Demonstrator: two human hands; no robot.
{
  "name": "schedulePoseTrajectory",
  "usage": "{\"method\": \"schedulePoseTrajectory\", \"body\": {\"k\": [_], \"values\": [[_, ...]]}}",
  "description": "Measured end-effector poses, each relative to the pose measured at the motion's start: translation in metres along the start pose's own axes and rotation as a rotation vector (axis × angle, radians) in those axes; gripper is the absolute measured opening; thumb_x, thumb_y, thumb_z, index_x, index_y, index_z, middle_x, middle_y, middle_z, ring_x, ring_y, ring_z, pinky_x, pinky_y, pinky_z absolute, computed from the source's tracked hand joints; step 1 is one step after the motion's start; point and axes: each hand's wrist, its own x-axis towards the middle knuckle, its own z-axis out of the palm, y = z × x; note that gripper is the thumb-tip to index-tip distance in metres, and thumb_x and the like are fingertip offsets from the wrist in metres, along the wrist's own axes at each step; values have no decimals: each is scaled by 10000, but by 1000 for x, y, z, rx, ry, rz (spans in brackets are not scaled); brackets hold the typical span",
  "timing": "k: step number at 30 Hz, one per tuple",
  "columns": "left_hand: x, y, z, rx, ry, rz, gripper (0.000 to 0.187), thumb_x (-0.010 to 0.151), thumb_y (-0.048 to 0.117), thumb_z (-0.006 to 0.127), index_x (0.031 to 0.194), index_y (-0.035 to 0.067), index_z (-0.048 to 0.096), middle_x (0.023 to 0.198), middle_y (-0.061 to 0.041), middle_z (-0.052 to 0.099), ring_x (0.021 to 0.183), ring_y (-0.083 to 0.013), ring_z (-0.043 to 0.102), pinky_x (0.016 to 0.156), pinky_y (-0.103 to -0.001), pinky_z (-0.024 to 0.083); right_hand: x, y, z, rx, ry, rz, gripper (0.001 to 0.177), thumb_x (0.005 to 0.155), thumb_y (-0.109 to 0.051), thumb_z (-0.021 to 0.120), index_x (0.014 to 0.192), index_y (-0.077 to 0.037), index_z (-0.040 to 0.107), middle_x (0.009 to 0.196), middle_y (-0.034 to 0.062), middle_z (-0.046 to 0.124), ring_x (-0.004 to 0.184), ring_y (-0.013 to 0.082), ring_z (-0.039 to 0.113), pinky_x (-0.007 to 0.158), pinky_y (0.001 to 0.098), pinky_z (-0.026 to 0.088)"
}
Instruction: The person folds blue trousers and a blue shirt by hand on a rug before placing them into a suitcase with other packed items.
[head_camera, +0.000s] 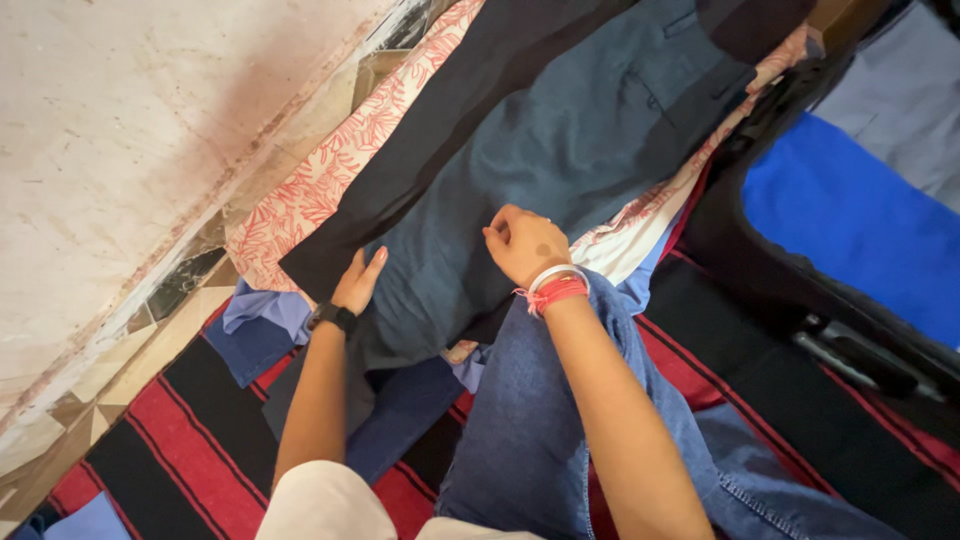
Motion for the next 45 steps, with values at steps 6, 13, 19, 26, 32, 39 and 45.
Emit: {"method": "schedulePoseTrajectory", "body": {"k": [6,13,19,26,32,39,45], "values": [[-22,55,-42,278,-2,-117,814,905,721,545,1060,-56,735,996,-276,749,1003,-424,721,903,-469,518,1,3,-3,48,18,17,259,901,-358,671,917,-102,704,852,92,754,846,326,719,766,462,547],[-46,107,-86,799,13,-461,883,781,812,663,1132,5,736,1125,-261,735,1081,-413,705,900,-507,543,1,4,-5,131,48,63,263,911,-360,661,958,-109,726,896,92,769,867,306,737,782,431,555],[-44,160,-27,1175,305,29,836,634,613,830,1255,92,626,1245,-184,645,1181,-379,620,878,-535,514,6,21,8,293,229,73,211,907,-271,693,1028,-99,709,891,81,770,815,247,748,759,379,567],[13,221,125,368,-119,721,550,856,340,782,1294,49,621,1324,-190,625,1193,-397,590,975,-476,508,30,82,24,1182,599,278,249,974,-67,575,1223,-79,564,1066,87,690,854,138,680,683,279,581],[101,258,257,50,-443,970,500,897,278,709,1326,62,568,1338,-156,623,1191,-353,608,980,-430,546,9,74,10,1162,949,92,277,1003,-2,561,1273,-55,528,1123,68,630,961,125,635,762,256,559],[130,343,313,554,-318,734,926,784,450,807,1457,3,355,1227,-272,584,908,-428,701,742,-497,562,2,67,-5,1075,1138,132,265,1018,-4,570,1270,-54,504,1194,67,571,1048,129,592,813,273,557],[155,327,381,683,-75,578,956,773,456,771,1430,-106,362,1042,-249,672,803,-381,736,685,-432,594,6,92,4,1109,1173,145,299,971,11,536,1266,-28,509,1219,76,583,1098,171,611,1012,319,501]]}}
